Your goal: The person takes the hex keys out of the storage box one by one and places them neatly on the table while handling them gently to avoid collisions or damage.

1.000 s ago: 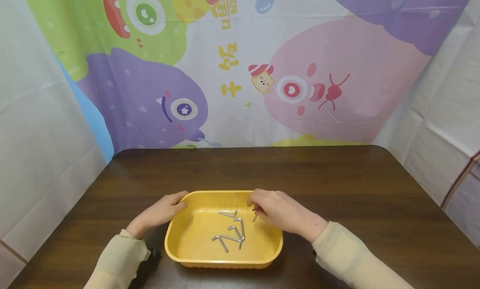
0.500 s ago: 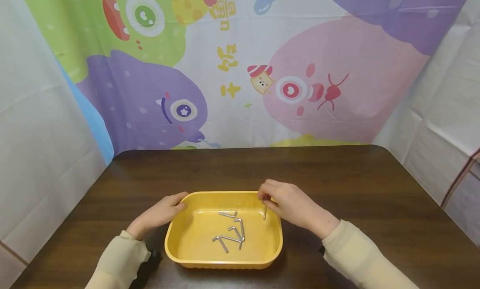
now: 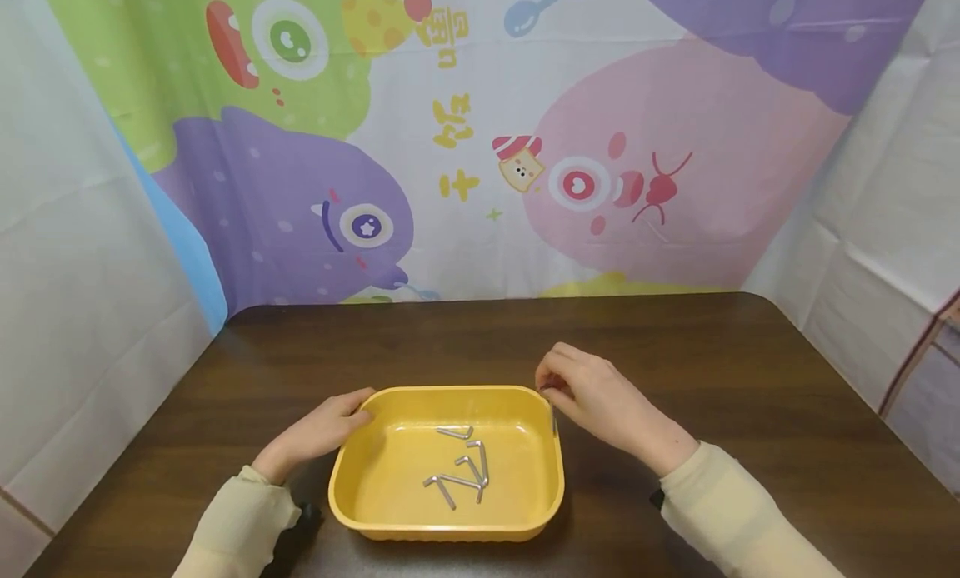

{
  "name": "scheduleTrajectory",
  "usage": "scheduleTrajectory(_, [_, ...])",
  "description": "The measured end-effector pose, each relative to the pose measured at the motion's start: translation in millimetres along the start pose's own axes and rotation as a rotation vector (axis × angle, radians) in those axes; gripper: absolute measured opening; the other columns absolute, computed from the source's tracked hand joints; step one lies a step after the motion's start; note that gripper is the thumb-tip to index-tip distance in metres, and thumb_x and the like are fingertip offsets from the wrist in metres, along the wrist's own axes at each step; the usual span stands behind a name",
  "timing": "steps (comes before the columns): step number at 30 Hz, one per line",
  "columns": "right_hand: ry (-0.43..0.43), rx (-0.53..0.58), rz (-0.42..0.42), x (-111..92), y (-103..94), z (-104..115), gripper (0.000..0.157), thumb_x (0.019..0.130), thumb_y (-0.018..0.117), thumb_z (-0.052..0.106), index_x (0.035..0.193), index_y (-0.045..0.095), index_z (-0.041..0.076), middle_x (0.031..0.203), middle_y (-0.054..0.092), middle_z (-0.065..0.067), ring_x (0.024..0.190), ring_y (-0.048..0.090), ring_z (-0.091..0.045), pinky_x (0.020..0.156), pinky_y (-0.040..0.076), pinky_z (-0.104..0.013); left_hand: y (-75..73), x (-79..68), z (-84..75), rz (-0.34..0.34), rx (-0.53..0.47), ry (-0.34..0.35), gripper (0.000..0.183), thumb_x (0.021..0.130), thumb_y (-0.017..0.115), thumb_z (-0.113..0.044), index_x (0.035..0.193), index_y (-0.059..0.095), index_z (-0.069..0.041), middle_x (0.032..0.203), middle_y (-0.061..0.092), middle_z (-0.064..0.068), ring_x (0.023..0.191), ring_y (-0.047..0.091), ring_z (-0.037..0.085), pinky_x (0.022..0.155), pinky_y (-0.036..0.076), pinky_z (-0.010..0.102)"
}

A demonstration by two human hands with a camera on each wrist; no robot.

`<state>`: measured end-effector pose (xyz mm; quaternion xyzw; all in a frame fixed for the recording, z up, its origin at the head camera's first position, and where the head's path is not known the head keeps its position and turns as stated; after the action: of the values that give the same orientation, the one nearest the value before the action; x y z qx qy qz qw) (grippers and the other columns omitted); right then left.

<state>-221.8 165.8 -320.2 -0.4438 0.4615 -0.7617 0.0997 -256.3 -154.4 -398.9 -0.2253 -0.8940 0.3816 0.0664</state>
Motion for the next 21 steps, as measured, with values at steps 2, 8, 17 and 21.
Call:
scheduleTrajectory(2, [0.000, -0.021, -0.015, -1, -2.3, -1, 0.025, 0.068, 0.075, -0.001, 0.079, 0.057, 0.014, 0.079, 0.053, 0.009, 0.071, 0.057, -0.003, 0.064, 0.049, -0.018, 0.0, -0.2, -0.7, -0.004, 0.005, 0.004, 0.013, 0.092, 0.041, -0.012, 0.093, 0.053, -0.007, 0.073, 0.051, 0.008, 0.067, 0.050, 0.015, 0.064, 0.041, 0.028])
scheduleTrajectory(8, [0.055, -0.075, -0.018, -5, -7.4, -6, 0.022, 0.068, 0.076, 0.003, 0.077, 0.060, 0.015, 0.078, 0.055, 0.011, 0.069, 0.056, -0.002, 0.062, 0.048, -0.019, 0.4, 0.0, -0.3, -0.007, 0.007, -0.002, 0.014, 0.091, 0.041, -0.011, 0.096, 0.054, -0.007, 0.076, 0.053, 0.007, 0.069, 0.051, 0.016, 0.065, 0.042, 0.029])
scheduleTrajectory(17, [0.125, -0.085, 0.010, -12, -8.8, -14, 0.020, 0.069, 0.075, 0.004, 0.078, 0.062, 0.016, 0.078, 0.058, 0.011, 0.068, 0.058, -0.003, 0.061, 0.049, -0.022, -1.4, 1.4, 2.3, -0.009, -0.002, -0.017, 0.014, 0.092, 0.041, -0.013, 0.096, 0.054, -0.009, 0.077, 0.054, 0.006, 0.069, 0.051, 0.015, 0.066, 0.042, 0.029])
scheduleTrajectory(21, [0.167, -0.110, 0.056, -18, -5.7, -20, 0.018, 0.069, 0.075, 0.005, 0.077, 0.063, 0.016, 0.077, 0.059, 0.011, 0.068, 0.058, -0.004, 0.062, 0.049, -0.025, 0.4, 1.5, 2.8, -0.001, -0.006, -0.010, 0.015, 0.092, 0.041, -0.013, 0.098, 0.054, -0.008, 0.078, 0.054, 0.006, 0.070, 0.051, 0.016, 0.067, 0.042, 0.030])
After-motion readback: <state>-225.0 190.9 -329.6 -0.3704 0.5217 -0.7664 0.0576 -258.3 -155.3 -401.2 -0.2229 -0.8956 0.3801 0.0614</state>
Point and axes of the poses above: each hand's wrist, its own x-axis towards the middle knuckle, its own y-axis out of the palm, z = x × y, the point moved 4 cm from there along x, towards the middle knuckle
